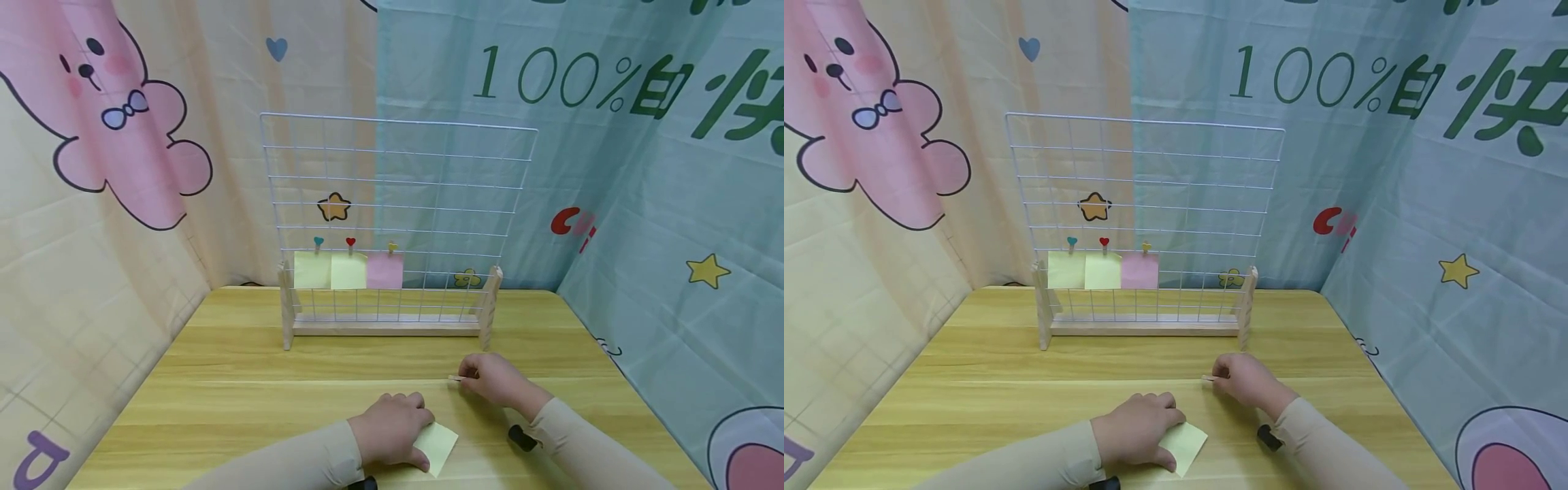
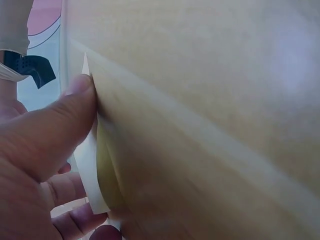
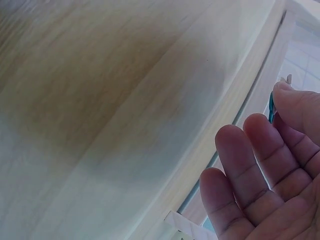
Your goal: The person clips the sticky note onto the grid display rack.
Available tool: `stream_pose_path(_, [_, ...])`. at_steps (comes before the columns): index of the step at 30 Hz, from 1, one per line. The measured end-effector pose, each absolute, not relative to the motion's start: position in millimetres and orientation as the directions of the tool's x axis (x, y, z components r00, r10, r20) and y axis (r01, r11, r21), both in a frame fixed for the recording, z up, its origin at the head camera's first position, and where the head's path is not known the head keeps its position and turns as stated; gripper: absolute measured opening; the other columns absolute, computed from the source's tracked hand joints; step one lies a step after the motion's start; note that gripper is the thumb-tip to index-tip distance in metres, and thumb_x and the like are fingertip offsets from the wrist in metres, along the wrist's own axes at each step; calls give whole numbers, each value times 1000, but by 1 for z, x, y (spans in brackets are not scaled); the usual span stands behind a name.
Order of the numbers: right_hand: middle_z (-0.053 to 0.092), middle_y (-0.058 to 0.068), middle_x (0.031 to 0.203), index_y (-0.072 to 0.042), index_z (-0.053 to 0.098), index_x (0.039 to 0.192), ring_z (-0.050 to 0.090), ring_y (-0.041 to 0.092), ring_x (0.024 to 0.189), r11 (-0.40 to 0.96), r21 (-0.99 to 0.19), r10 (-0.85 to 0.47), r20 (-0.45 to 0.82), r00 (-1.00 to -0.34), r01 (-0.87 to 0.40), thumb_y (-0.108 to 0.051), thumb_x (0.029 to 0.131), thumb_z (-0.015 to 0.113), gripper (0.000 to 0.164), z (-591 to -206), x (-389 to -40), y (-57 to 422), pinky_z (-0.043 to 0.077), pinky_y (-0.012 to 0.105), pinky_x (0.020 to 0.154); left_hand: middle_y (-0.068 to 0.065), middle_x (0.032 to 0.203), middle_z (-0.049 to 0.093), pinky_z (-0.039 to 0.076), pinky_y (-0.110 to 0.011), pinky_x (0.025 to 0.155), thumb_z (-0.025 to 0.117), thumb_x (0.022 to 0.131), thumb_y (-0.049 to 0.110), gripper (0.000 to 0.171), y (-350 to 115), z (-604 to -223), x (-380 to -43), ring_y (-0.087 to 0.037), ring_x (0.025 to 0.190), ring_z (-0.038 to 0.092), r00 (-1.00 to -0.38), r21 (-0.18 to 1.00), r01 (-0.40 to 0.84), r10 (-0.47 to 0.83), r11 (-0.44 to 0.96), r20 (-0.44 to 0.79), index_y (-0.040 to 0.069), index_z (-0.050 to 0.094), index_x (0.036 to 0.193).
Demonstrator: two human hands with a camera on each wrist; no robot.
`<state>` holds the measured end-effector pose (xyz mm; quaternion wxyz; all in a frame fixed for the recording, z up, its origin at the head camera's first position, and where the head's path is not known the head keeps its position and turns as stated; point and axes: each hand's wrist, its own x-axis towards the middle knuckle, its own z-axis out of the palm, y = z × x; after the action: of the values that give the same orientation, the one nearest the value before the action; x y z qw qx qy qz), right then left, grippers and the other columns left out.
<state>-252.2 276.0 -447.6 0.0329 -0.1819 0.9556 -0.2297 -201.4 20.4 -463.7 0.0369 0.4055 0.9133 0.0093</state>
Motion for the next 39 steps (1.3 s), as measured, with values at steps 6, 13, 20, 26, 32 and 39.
stream_pose_path(6, [65,-8,81,-17,70,88,55,10,73,832,-448,-358,17,-934,-327,-12,93,79,12,-447,-252,277,47,25,65,13,103,57,42,-24,68,79,80,68,59,20,-466,-202,-5,76,49,-679,68,731,734,679,-36,33,71,127])
stream_pose_path(13, [66,-8,82,-17,70,89,55,8,73,827,-452,-364,24,-931,-335,-12,93,79,11,-448,-252,277,48,24,65,7,96,55,45,-23,59,80,86,60,49,20,-467,-202,-6,66,48,-714,124,690,699,713,-40,35,71,127])
stream_pose_path(20, [66,-8,82,-17,72,89,56,6,74,805,-484,-374,37,-927,-344,-12,93,79,10,-450,-252,279,48,24,66,9,92,57,44,-23,60,80,89,53,40,19,-468,-205,-4,68,49,-719,174,680,694,712,-31,35,72,124])
stream_pose_path(26, [66,-7,84,-17,73,90,56,9,75,764,-561,-361,37,-932,-318,-12,94,78,8,-450,-253,281,48,24,64,14,93,63,48,-20,72,82,89,44,37,18,-467,-208,1,79,52,-707,276,669,705,690,-49,32,73,123])
stream_pose_path(32, [68,-4,84,-12,72,90,57,9,75,726,-620,-347,43,-937,-298,-11,94,77,7,-451,-252,282,48,23,63,13,103,69,51,-20,81,83,90,39,35,15,-466,-212,3,86,56,-708,389,630,703,672,-67,24,76,121])
stream_pose_path(39, [69,-3,86,-10,74,94,58,10,78,722,-653,-279,27,-960,-228,-15,96,77,6,-449,-251,277,50,23,66,11,113,67,50,-19,82,80,92,41,43,7,-464,-216,1,89,55,-711,511,564,696,649,-100,19,74,128])
